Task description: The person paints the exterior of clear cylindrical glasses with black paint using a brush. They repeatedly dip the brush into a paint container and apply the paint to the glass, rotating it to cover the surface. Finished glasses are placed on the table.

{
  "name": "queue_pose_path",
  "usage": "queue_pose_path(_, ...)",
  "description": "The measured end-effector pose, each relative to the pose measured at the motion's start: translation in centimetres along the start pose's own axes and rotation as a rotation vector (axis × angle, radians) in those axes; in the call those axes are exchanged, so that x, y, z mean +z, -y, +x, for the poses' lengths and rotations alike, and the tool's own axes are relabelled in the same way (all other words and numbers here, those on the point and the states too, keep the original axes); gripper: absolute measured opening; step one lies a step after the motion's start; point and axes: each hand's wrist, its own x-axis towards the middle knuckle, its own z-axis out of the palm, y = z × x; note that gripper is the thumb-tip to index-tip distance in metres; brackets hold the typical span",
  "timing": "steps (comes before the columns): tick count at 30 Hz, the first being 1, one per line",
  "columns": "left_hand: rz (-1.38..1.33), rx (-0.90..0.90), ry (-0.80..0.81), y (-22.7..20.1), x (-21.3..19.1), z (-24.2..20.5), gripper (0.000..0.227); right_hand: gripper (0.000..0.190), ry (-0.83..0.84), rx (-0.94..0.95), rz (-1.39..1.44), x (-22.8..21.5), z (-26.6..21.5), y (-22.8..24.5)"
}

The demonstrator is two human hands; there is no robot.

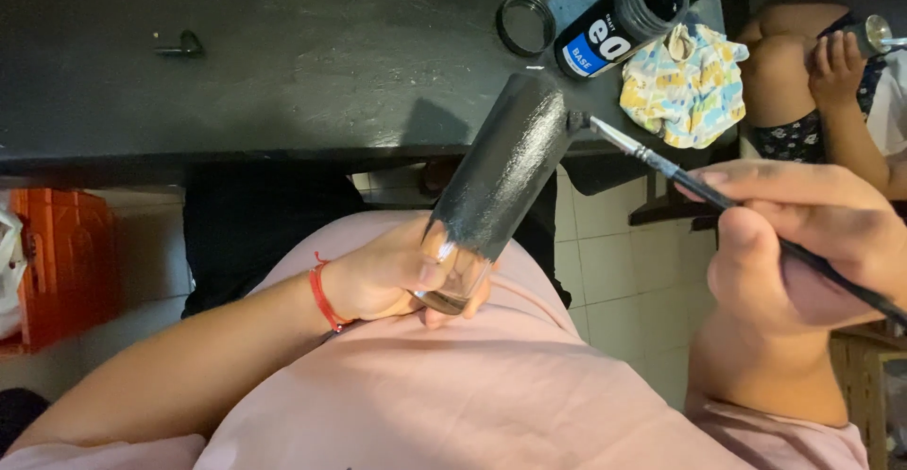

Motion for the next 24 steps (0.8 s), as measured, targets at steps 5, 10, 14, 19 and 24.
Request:
queue_pose_path(5,-0.014,-0.094,-0.025,0.3,-0.6,-0.3,0.087,0.069,0.254,0.071,0.203,-2.3,-0.3,2.6)
queue_pose_path(10,-0.142,-0.067,0.068,-0.4,0.2,-0.1,0.068,0.033,0.213,0.015,0.191,-2.3,-2.0,0.6)
queue_pose_path(14,-0.126,-0.067,0.077,0.1,-0.5,-0.2,0.078,0.018,0.212,0.087,-0.143,-1.8,-0.4,1.5)
queue_pose_path(19,-0.093,-0.029,0.092,-0.1,-0.1,-0.5,0.066,0.032,0.567,0.287,-0.039,-2.6,0.3,4.7)
queue_pose_path(24,-0.017,-0.086,0.042,-0.8,0.7,-0.5,0.069,0.025,0.457,0.199,-0.095,-4.2,-0.1,2.9)
